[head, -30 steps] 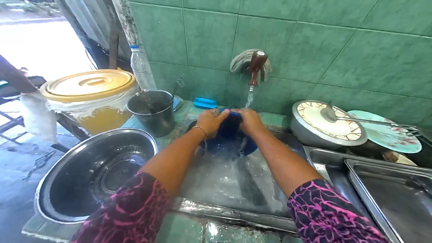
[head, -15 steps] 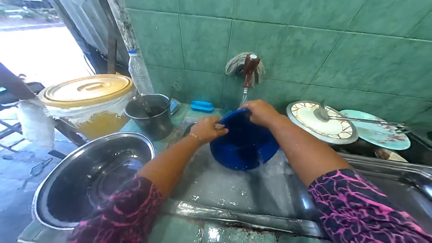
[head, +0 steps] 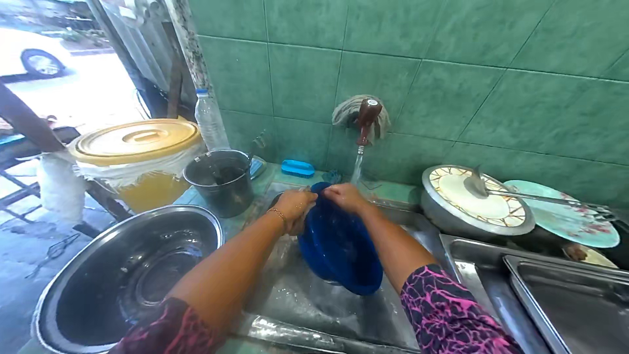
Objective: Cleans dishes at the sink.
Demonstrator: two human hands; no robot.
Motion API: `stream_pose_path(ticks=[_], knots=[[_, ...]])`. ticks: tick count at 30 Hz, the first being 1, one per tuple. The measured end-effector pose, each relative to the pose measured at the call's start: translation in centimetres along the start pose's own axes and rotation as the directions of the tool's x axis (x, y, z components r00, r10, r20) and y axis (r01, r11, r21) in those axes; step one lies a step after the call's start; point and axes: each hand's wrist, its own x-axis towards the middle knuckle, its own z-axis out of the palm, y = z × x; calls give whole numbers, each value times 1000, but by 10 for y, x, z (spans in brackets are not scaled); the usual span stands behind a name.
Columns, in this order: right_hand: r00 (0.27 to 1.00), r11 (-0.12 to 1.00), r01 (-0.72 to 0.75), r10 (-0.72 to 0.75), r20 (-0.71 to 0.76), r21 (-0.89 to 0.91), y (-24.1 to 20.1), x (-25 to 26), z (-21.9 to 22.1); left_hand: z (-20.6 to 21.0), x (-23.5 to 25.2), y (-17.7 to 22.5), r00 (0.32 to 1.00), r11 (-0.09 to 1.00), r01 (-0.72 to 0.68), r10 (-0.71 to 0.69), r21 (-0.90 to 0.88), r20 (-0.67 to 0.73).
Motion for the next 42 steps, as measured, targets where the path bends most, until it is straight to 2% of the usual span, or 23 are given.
stream_pose_path(ticks=[1,3,5,7,9,11,12,14,16,17,19,21,23,24,25,26,27,29,32,34,36,38,42], knots=[[999,1000,-27,27,-20,-9,9,-2,3,-1,-3,4,1000,1000,-9,9,28,11],[981,983,-177,180,-78,38,34,-15,16,-2,-10,12,998,997,-58,56,58,25],[929,932,-333,350,-118,144,63,-35,39,-1,-10,17,994,992,-109,108,65,27],[836,809,-510,546,-55,293,65,-61,66,4,-3,16,987,985,-159,161,71,-11],[697,578,-650,713,84,493,25,-89,93,14,8,6,978,976,-193,199,102,-57],[632,312,-598,750,196,738,-32,-103,97,26,20,-6,979,973,-196,202,121,-33],[654,201,-485,729,201,851,-56,-100,87,31,23,-9,981,973,-192,195,126,-6],[727,109,-167,685,48,980,-79,-76,56,38,20,-9,982,972,-188,182,139,53],[708,168,71,686,-168,983,-73,-49,20,43,12,-7,971,966,-226,213,128,104],[675,196,123,702,-227,973,-70,-39,3,43,8,-5,965,964,-241,226,115,130],[691,230,79,689,-220,970,-69,-30,-25,42,8,0,957,959,-257,236,115,168],[758,375,-105,630,-170,921,-73,-28,-45,38,10,2,944,939,-295,258,176,206],[833,636,-286,535,-142,717,-80,-26,-61,34,18,2,922,890,-358,291,281,254],[878,780,-324,459,-137,536,-83,-25,-68,32,20,1,902,847,-415,334,333,274],[929,903,-303,352,-118,304,-84,-25,-76,31,22,1,873,789,-481,389,382,296],[971,973,-223,226,-72,54,-83,-26,-84,29,23,0,831,722,-555,461,413,310],[992,982,-125,125,-8,-142,-82,-28,-91,26,24,-2,775,654,-632,549,415,314],[998,938,-12,30,47,-346,-76,-35,-106,17,26,-8,650,539,-749,710,386,271],[993,916,-53,7,-117,-398,-61,-46,-122,-2,37,-29,485,418,-839,864,348,133],[977,918,-117,36,-212,-380,-55,-52,-121,-14,43,-44,433,382,-857,898,346,80],[966,932,-107,16,-257,-346,-50,-54,-112,-19,45,-54,437,400,-857,898,325,46],[955,919,-51,-70,-289,-392,-42,-53,-102,-18,44,-59,483,441,-836,873,326,58],[928,789,48,-263,-266,-613,-34,-57,-99,-33,17,-40,752,560,-624,618,545,227]])
